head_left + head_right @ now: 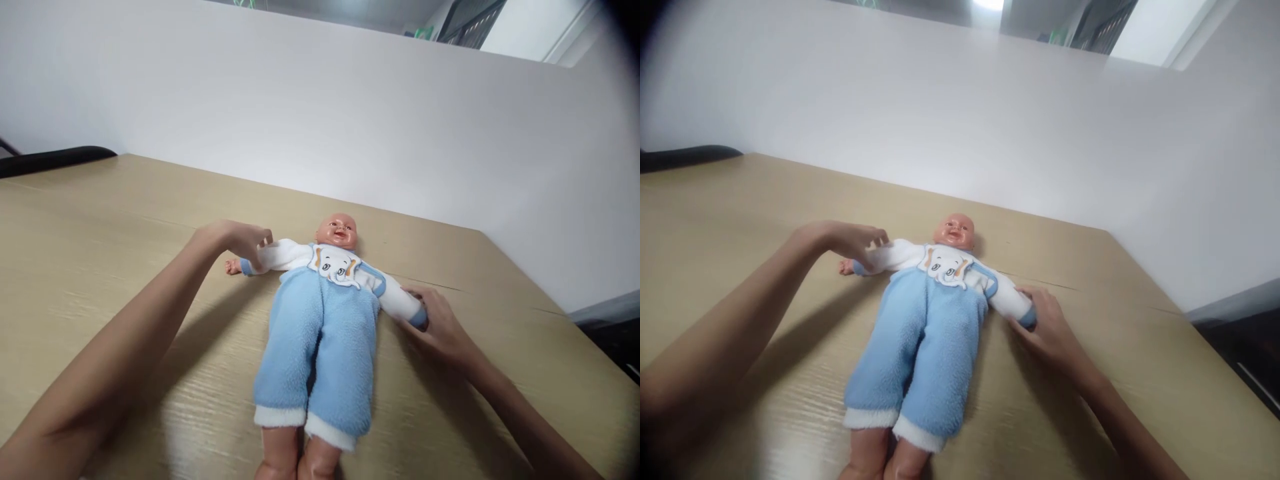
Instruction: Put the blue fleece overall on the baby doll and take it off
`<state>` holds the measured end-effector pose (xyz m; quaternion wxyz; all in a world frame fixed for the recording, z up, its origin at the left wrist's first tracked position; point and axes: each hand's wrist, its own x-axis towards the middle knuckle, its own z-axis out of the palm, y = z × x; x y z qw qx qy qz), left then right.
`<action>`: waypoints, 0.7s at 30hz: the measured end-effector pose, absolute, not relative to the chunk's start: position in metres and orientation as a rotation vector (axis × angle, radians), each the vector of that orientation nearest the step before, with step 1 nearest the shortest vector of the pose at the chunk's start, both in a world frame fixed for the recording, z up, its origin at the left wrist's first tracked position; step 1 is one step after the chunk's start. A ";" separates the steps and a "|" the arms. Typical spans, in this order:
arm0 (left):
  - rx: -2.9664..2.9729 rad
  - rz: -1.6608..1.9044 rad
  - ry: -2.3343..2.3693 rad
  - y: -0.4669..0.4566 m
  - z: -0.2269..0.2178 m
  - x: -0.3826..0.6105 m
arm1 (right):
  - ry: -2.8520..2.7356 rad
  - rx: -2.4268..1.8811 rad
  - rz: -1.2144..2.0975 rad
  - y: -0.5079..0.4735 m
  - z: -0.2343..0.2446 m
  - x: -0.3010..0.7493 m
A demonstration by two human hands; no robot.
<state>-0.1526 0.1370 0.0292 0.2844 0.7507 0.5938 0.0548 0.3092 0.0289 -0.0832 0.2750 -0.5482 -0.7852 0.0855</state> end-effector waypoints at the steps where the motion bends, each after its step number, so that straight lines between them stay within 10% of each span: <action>1: 2.096 0.119 1.601 0.133 0.035 -0.144 | -2.070 -1.494 0.283 0.021 -0.088 0.317; 21: 2.750 0.932 0.621 0.107 -0.013 0.022 | -1.299 -1.076 0.930 0.080 -0.051 0.258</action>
